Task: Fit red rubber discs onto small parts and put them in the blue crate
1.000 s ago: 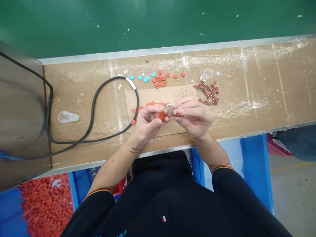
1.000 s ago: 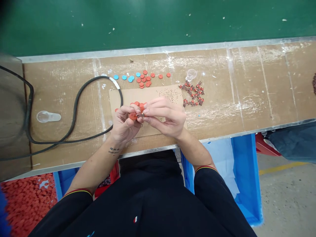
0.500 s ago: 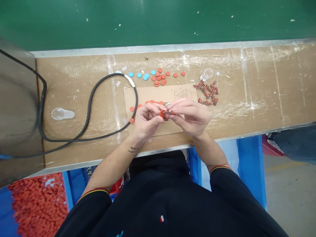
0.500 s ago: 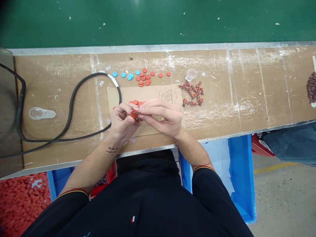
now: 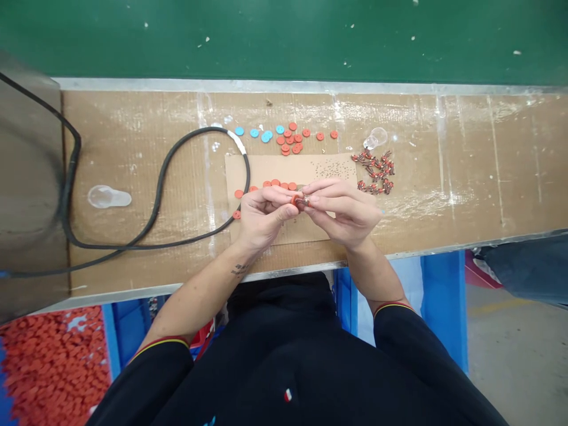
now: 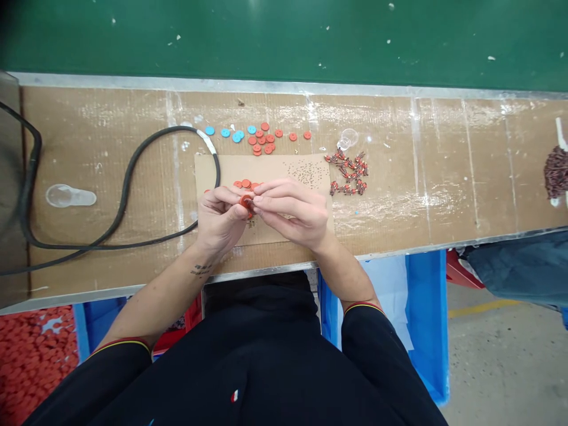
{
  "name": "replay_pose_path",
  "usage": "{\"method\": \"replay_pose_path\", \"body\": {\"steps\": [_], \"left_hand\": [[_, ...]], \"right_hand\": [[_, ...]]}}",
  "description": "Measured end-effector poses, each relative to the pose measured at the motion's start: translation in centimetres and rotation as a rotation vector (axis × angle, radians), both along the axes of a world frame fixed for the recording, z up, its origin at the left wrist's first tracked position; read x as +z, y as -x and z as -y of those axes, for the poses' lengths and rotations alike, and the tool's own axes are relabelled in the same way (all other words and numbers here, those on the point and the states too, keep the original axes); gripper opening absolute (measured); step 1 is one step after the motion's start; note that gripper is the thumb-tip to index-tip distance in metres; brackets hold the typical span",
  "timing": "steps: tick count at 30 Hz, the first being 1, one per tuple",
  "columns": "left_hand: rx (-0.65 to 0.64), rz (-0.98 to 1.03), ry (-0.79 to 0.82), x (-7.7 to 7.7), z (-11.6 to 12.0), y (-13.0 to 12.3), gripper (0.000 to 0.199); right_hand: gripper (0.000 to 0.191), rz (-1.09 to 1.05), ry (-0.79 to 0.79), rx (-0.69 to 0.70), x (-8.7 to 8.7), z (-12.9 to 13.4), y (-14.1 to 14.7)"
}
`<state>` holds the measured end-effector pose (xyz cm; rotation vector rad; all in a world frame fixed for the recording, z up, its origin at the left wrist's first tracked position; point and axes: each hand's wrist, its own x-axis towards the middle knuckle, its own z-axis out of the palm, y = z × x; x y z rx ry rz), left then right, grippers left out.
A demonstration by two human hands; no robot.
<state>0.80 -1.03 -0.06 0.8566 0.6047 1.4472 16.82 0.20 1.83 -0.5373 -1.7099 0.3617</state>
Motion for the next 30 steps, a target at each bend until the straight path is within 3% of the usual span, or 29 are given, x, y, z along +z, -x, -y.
{"method": "replay_pose_path", "body": {"steps": [5, 9, 17, 30], "left_hand": [[-0.03, 0.004, -0.117, -0.03, 0.07, 0.19, 0.014], [-0.048, -0.026, -0.217, -0.02, 0.16, 0.16, 0.022], [-0.03, -0.073, -0.349, -0.65, -0.03, 0.19, 0.029], [-0.033, -0.073, -0.388, -0.5, 0.27, 0.3, 0.03]], "right_hand": [[0.027, -0.057, 0.043, 0.001, 0.09, -0.01, -0.16], [0.014, -0.064, 0.083, 0.006, 0.47, -0.17, -0.71], [0.012, -0.067, 0.155, -0.01, 0.35, -0.14, -0.89], [0.014, -0.061, 0.173, -0.001, 0.31, -0.12, -0.65]]}}
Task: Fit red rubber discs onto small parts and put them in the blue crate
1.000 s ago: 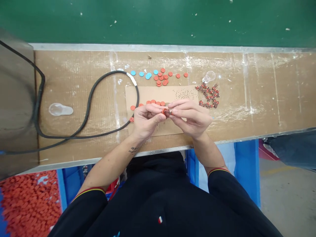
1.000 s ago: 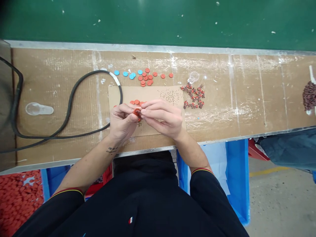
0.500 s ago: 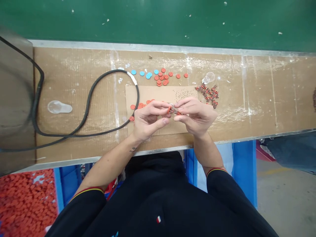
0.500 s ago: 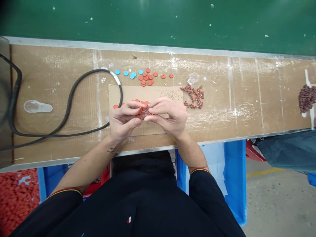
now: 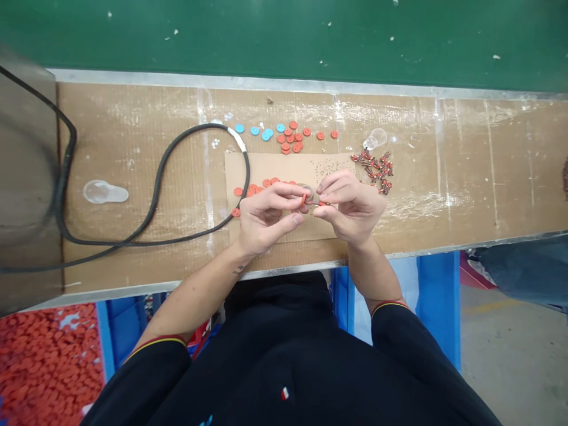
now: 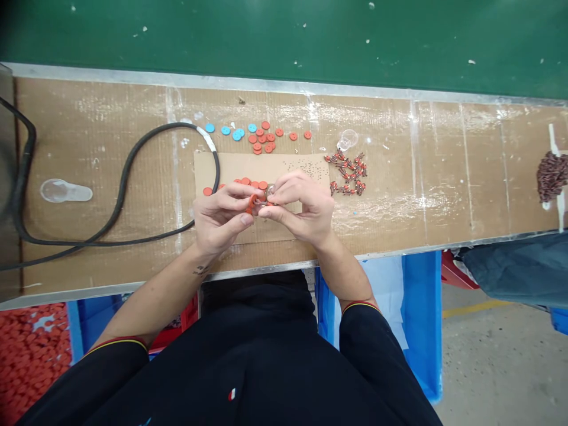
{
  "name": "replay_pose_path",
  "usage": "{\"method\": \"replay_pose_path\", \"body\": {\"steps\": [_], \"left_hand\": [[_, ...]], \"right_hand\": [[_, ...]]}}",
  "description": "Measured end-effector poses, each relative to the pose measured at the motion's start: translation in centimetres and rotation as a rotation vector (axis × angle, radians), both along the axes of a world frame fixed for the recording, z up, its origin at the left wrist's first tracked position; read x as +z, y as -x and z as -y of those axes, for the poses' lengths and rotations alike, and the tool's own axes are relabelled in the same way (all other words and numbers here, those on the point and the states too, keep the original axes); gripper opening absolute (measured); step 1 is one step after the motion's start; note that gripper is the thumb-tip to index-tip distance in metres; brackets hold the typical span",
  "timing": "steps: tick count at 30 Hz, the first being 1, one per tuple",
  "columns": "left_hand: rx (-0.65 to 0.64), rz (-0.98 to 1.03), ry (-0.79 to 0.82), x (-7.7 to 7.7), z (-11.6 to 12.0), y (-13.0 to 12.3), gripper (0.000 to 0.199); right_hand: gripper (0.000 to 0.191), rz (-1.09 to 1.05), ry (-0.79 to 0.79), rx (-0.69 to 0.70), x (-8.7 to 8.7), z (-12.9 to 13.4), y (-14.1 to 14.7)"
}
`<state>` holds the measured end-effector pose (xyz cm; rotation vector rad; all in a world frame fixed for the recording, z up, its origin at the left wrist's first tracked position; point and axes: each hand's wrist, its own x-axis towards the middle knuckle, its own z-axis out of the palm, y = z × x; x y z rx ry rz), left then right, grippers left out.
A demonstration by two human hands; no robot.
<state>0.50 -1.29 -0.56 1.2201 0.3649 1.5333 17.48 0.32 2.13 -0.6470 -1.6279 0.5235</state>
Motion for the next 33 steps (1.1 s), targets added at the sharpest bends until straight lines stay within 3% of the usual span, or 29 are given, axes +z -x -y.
{"method": "replay_pose_path", "body": {"steps": [26, 33], "left_hand": [[0.072, -0.048, 0.026, 0.19, 0.2, -0.26, 0.026], [0.074, -0.096, 0.109, 0.34, 0.38, -0.03, 0.014]], "right_hand": [[0.023, -0.016, -0.002, -0.063, -0.19, 0.15, 0.33], [0.025, 0.004, -0.001, -0.074, -0.12, 0.21, 0.4]]}}
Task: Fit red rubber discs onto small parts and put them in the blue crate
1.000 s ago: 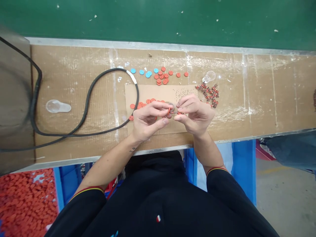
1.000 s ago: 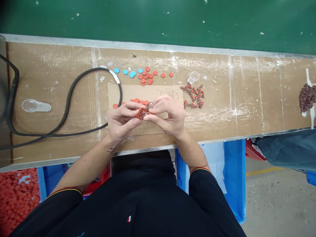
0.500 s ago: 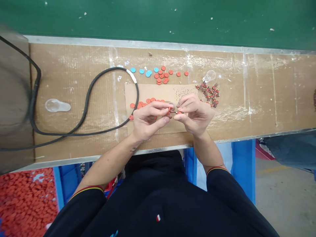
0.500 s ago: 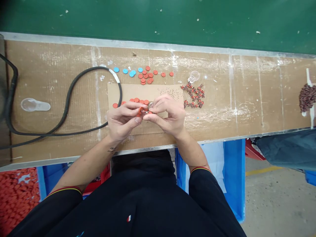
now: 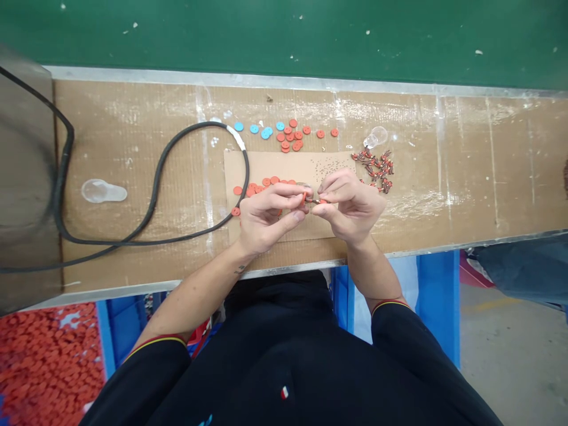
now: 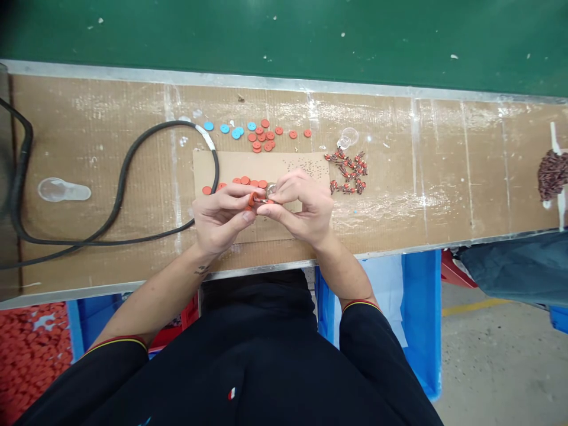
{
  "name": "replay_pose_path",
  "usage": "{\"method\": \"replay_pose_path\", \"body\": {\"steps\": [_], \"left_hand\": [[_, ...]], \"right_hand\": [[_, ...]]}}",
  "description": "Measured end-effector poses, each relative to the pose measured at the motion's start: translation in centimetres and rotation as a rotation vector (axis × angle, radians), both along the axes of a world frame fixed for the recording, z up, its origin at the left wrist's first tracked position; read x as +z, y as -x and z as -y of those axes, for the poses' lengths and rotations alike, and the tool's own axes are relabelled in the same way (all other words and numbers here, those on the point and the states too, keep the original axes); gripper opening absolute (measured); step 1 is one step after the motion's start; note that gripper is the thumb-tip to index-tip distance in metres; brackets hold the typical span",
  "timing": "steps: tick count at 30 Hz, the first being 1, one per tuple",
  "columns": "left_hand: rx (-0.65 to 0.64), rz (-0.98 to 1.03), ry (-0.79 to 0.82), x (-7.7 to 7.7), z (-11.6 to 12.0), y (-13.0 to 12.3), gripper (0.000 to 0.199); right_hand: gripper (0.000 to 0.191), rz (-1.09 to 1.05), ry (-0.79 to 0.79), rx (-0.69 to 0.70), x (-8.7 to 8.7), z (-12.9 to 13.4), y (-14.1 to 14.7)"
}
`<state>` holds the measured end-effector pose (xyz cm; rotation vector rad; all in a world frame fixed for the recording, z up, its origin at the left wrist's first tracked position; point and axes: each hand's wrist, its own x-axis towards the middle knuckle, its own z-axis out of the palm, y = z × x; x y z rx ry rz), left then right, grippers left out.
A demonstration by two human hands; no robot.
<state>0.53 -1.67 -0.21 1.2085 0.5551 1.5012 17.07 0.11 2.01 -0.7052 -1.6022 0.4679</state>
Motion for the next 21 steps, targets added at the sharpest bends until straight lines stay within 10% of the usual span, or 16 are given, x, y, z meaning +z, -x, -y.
{"method": "replay_pose_path", "body": {"steps": [21], "left_hand": [[0.004, -0.006, 0.031, -0.65, -0.52, 0.56, 0.02]], "right_hand": [[0.028, 0.167, -0.196, -0.071, 0.05, -0.18, -0.49]]}}
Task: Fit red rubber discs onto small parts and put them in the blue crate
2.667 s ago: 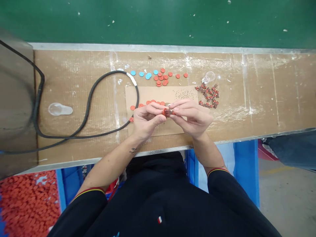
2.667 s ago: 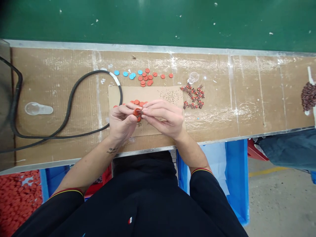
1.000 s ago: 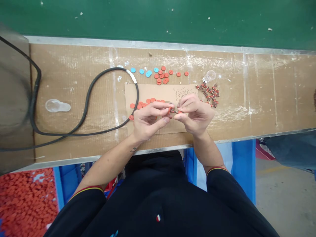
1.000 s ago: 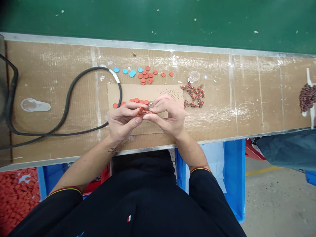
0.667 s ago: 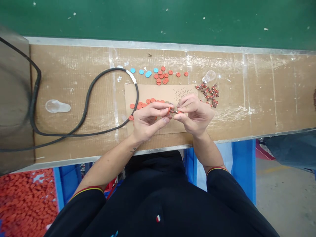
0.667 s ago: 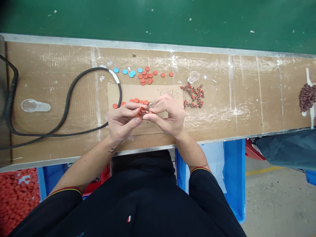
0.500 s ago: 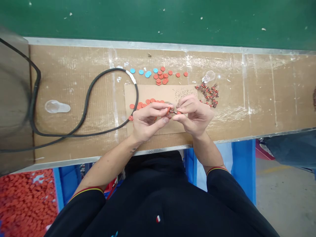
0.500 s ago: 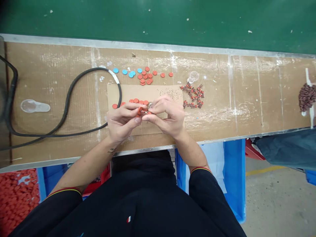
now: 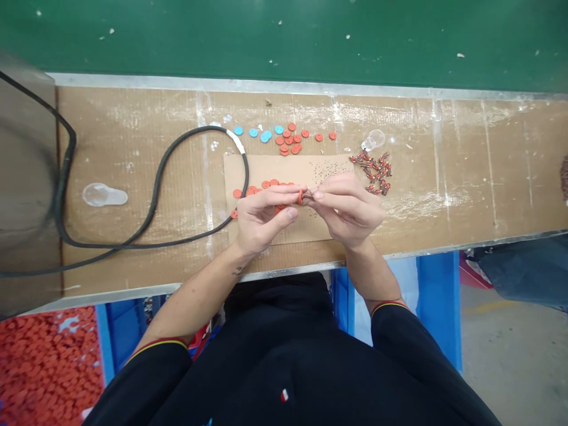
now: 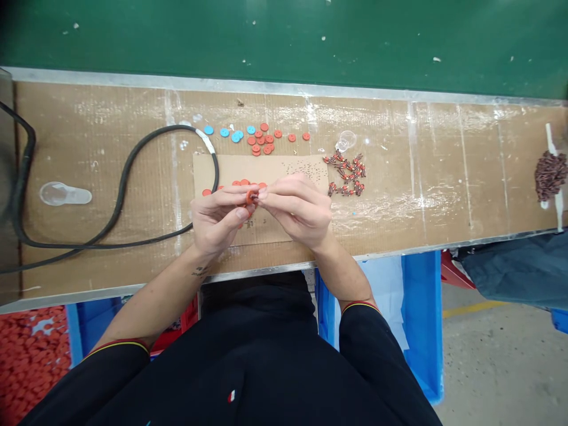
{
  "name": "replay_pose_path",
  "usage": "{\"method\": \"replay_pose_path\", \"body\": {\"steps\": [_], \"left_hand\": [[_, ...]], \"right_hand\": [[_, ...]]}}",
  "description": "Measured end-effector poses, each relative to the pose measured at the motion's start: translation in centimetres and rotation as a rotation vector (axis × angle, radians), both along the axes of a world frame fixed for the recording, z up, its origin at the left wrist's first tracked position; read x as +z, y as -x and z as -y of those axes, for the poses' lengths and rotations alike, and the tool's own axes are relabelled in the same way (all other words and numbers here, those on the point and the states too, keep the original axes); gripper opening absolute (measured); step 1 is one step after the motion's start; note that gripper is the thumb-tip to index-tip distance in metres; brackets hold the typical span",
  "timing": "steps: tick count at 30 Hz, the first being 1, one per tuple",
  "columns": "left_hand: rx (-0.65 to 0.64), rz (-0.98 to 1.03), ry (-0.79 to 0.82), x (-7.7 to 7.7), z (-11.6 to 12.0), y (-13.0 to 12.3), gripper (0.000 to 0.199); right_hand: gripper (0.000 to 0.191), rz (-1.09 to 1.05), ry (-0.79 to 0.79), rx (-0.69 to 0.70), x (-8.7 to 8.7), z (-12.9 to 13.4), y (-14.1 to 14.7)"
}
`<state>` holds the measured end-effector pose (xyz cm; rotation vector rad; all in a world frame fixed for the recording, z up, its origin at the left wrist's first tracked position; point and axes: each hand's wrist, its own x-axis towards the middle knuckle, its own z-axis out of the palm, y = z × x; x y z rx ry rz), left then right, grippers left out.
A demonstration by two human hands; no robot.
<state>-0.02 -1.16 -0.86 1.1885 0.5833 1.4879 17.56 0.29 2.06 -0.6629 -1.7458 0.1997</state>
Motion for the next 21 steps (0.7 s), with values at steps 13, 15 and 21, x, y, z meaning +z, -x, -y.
{"method": "replay_pose_path", "body": {"steps": [13, 15, 21], "left_hand": [[0.091, -0.055, -0.126, 0.64, 0.05, 0.02, 0.015], [0.082, -0.035, -0.1, 0.65, 0.08, -0.12, 0.014], [0.064, -0.032, -0.068, 0.4, 0.09, -0.06, 0.018]], "right_hand": [[0.029, -0.016, 0.024, 0.027, -0.25, 0.16, -0.01], [0.027, -0.008, 0.052, 0.037, -0.31, 0.22, -0.05], [0.015, 0.0, 0.02, -0.032, -0.46, 0.24, 0.09]]}}
